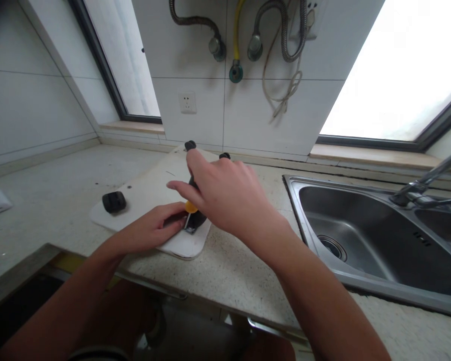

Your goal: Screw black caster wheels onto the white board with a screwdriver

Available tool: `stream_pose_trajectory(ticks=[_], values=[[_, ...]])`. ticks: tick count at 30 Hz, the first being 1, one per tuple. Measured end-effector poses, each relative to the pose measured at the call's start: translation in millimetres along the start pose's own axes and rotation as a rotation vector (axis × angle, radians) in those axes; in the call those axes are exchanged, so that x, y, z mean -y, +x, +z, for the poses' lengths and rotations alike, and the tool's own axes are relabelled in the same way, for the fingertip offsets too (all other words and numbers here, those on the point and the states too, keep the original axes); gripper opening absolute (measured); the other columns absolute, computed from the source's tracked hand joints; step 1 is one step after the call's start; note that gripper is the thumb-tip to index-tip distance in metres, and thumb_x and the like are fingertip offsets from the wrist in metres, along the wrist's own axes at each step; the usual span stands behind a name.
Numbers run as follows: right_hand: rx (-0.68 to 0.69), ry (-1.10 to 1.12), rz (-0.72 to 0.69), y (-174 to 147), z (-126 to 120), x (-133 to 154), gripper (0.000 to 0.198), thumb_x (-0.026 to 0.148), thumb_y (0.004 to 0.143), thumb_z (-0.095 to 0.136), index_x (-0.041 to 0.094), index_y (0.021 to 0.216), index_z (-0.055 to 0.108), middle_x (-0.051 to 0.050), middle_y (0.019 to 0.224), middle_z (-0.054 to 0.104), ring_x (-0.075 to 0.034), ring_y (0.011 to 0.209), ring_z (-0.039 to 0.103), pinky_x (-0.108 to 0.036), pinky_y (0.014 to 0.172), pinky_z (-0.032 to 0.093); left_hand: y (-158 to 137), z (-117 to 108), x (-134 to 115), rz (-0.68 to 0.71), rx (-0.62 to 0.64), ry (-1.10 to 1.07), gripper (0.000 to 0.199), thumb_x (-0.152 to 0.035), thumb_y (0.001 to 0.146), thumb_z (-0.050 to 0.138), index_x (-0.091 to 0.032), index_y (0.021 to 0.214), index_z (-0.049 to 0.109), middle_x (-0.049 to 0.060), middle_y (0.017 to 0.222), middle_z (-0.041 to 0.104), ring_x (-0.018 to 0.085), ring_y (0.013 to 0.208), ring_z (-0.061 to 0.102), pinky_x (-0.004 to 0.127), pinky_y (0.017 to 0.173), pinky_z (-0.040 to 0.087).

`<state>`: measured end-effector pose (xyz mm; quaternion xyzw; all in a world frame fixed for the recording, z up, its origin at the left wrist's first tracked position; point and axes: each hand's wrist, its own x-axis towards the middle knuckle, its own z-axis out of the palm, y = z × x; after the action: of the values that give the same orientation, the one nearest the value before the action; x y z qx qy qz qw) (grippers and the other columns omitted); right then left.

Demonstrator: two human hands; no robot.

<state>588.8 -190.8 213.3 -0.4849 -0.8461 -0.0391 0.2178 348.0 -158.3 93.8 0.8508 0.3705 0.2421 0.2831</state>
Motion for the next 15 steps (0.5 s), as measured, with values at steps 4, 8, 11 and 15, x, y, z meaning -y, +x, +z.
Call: stream_pose_trajectory(ticks=[4,8,11,15], values=[[0.093,0.120,-0.041,-3.2,-8.5,-6.0,0.044,0.069,0.107,0.057,0.027,0.119,0.061,-0.001,0.092,0.072,-0.018,0.078,0.058,-0.033,0.073,0.031,0.3,0.6,0.5,0.014,-0.002,-0.019,0.036,-0.026,0.108,0.055,-0.024,0.139,0.073,0.007,0.141,0.077,0.028,0.125,0.071,0.043,0.117,0.053],[0.181,0.268,-0.126,-4.5,-15.1,-10.3,0.025,0.048,0.110,0.059,0.028,0.125,0.061,-0.001,0.109,0.076,-0.019,0.094,0.064,-0.034,0.082,0.038,0.2,0.2,-1.0,0.009,0.006,-0.023,0.035,-0.025,0.108,0.055,-0.023,0.138,0.073,0.008,0.141,0.076,0.028,0.126,0.070,0.043,0.118,0.051],[0.065,0.067,-0.014,-0.5,-6.2,-3.0,0.042,0.065,0.111,0.050,0.025,0.108,0.062,-0.001,0.086,0.069,-0.018,0.075,0.052,-0.035,0.073,0.029,-0.4,-0.1,-1.6,-0.004,0.002,-0.009,0.035,-0.024,0.107,0.056,-0.024,0.138,0.073,0.007,0.136,0.078,0.028,0.123,0.072,0.043,0.116,0.052],[0.046,0.082,0.003,0.9,-3.4,-2.9,0.049,0.073,0.108,0.052,0.025,0.108,0.060,0.001,0.080,0.064,-0.016,0.070,0.047,-0.034,0.070,0.026,-0.7,-0.1,-1.2,0.000,-0.008,-0.003,0.035,-0.023,0.107,0.056,-0.024,0.138,0.073,0.006,0.134,0.078,0.028,0.121,0.073,0.041,0.113,0.054]])
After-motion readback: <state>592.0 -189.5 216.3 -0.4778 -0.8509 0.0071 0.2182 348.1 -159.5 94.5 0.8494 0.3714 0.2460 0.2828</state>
